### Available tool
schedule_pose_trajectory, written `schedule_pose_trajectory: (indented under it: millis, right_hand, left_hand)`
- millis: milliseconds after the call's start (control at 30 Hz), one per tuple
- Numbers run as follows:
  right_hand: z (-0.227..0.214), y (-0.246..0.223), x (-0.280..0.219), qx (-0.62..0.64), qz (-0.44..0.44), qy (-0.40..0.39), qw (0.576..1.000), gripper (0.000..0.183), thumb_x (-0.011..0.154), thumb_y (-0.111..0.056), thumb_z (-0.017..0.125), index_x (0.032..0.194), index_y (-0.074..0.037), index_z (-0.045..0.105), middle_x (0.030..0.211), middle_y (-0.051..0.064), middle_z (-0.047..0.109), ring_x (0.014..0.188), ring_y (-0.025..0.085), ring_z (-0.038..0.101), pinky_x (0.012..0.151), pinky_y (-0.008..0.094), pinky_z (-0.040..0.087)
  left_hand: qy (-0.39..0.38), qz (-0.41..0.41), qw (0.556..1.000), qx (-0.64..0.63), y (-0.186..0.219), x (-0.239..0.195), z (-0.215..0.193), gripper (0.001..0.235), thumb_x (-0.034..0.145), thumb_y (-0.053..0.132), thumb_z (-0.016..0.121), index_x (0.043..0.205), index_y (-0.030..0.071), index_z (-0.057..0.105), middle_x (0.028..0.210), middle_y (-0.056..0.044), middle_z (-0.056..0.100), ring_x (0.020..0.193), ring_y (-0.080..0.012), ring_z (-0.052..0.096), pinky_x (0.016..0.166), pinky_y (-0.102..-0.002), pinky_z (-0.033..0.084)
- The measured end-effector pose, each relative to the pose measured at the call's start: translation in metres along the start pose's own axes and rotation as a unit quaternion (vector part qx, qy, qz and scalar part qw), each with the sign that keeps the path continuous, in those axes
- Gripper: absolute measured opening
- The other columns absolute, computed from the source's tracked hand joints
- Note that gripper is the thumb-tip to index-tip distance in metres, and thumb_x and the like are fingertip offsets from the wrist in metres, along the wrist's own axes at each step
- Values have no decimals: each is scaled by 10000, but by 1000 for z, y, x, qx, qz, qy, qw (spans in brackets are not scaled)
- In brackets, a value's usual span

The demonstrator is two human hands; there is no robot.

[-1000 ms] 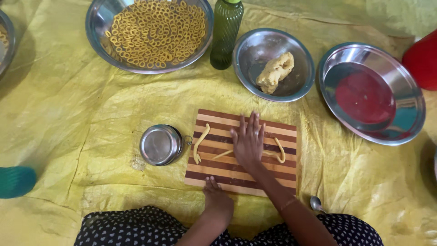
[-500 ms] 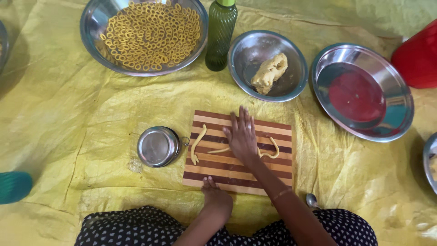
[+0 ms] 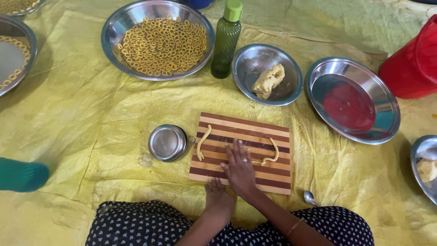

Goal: The person rolls small pieces of dough into thin ropes on a wooden board, then joins the ends to form ring shapes. The formed rings are placed into a large metal bowl containing similar finished items.

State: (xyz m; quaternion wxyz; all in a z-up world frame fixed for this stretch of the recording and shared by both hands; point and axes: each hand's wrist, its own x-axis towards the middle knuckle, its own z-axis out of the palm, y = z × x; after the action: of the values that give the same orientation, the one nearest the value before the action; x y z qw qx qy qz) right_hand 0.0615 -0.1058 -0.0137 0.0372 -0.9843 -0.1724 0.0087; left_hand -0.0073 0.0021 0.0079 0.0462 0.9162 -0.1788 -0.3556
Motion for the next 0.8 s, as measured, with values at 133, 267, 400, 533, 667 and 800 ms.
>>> schedule_pose_trajectory:
  millis: [133, 267, 400, 533, 667, 800]
  right_hand:
    - [1, -12, 39, -9, 15, -19, 1000, 752, 1039, -571, 59, 1608, -85, 125, 1686, 194, -45, 1564, 318, -52, 1243, 530, 13]
    - [8, -9, 97, -4, 62, 19, 998, 764, 1032, -571, 67, 1616, -81, 112, 1672, 201, -31, 1548, 315, -44, 1231, 525, 20]
    - [12, 3, 152, -6, 92, 48, 995, 739, 1064, -549, 70, 1624, -70, 128, 1685, 227, -8, 1567, 329, -26, 1258, 527, 27]
    - [15, 11, 182, 20, 108, 82, 991, 732, 1072, -536, 94, 1634, -69, 145, 1696, 210, 27, 1581, 318, -3, 1276, 513, 39]
    - [19, 11, 174, 10, 93, 71, 993, 752, 1063, -567, 140, 1629, -71, 156, 1698, 199, 48, 1574, 319, 6, 1274, 500, 36]
    - [19, 3, 137, 13, 93, 42, 995, 761, 1054, -563, 121, 1612, -47, 140, 1685, 208, 43, 1559, 313, -2, 1257, 493, 29]
  left_hand:
    - [-57, 25, 998, 3, 2, -1, -7, 610, 966, 246, 616, 1510, 30, 443, 1608, -417, 133, 1515, -558, 138, 1206, -642, 160]
    - [-71, 27, 997, 31, 13, 11, -1, 538, 973, 239, 635, 1427, -37, 553, 1553, -514, 156, 1465, -658, 157, 1163, -695, 184]
    - [-115, 30, 992, 36, 16, 25, 1, 428, 986, 241, 617, 1286, -56, 679, 1533, -493, 232, 1479, -663, 171, 1181, -733, 171]
    - [-99, 33, 994, 17, 14, 26, 2, 496, 903, 199, 721, 1270, -124, 639, 1501, -556, 218, 1445, -679, 199, 1142, -720, 220]
    - [-96, 30, 995, -4, 14, 27, 5, 469, 912, 205, 710, 1240, -124, 652, 1504, -568, 190, 1449, -675, 186, 1155, -710, 203]
    - [-48, 41, 998, 14, 12, 28, 8, 547, 918, 190, 688, 1329, -152, 573, 1475, -579, 229, 1412, -691, 229, 1128, -737, 222]
